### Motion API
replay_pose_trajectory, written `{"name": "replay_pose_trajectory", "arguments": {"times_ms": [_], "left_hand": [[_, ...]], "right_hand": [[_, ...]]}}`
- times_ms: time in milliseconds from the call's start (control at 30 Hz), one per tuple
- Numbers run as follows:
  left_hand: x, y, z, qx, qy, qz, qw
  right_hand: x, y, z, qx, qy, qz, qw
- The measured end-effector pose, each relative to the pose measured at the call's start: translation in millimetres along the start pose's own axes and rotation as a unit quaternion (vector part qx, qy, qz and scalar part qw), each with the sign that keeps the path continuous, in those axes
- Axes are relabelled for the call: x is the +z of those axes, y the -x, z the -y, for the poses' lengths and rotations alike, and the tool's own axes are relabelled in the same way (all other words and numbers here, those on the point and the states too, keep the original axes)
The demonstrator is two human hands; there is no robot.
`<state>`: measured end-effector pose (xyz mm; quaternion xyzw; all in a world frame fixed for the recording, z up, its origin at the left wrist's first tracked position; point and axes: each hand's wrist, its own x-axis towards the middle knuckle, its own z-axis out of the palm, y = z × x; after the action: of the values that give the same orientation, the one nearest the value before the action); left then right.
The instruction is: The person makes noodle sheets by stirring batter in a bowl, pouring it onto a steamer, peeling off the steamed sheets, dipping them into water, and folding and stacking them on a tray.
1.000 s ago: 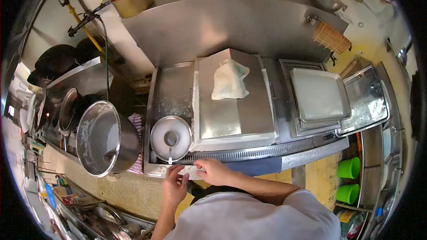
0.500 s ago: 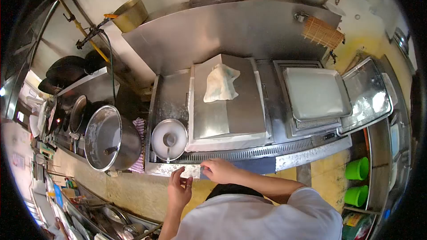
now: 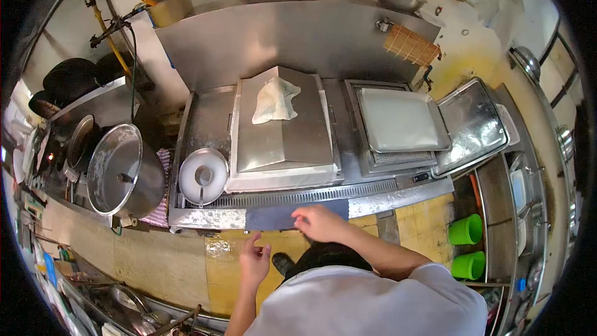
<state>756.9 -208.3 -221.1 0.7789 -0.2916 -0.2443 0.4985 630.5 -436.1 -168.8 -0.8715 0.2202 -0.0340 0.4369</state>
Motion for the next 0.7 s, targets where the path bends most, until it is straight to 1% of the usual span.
{"name": "replay_pose_trajectory", "arguments": {"times_ms": [67, 133, 200, 300, 400, 433, 533, 600, 633, 667, 700], "left_hand": [[13, 0, 3, -0.009, 0.004, -0.005, 1.0], [28, -1, -1, -0.016, 0.01, -0.018, 1.0], [45, -5, -9, -0.023, 0.019, -0.038, 0.999], [86, -17, -16, -0.03, 0.015, -0.056, 0.998], [139, -28, -47, -0.067, 0.013, -0.034, 0.997], [158, -32, -54, -0.066, 0.011, -0.022, 0.997], [211, -41, -72, -0.063, -0.007, 0.011, 0.998], [240, -44, -82, -0.057, -0.032, 0.027, 0.998], [251, -44, -84, -0.035, -0.019, 0.018, 0.999], [260, -44, -86, -0.04, -0.021, 0.029, 0.999], [262, -46, -103, -0.045, -0.023, 0.037, 0.998]], "right_hand": [[-31, 0, -20, 0.04, 0.004, -0.027, 0.999], [-54, -8, -70, 0.031, 0.042, -0.117, 0.992], [-87, -17, -115, 0.052, -0.003, -0.179, 0.982], [-151, -20, -166, 0.061, 0.025, -0.227, 0.972], [-200, -27, -227, 0.092, 0.007, -0.249, 0.964], [-212, -32, -244, 0.111, 0.012, -0.257, 0.96], [-246, -47, -287, 0.115, 0.038, -0.209, 0.97], [-248, -64, -331, 0.111, 0.089, -0.189, 0.972], [-248, -68, -345, 0.108, 0.121, -0.169, 0.972], [-247, -72, -359, 0.103, 0.153, -0.148, 0.972], [-248, -73, -365, 0.104, 0.157, -0.136, 0.973]]}}
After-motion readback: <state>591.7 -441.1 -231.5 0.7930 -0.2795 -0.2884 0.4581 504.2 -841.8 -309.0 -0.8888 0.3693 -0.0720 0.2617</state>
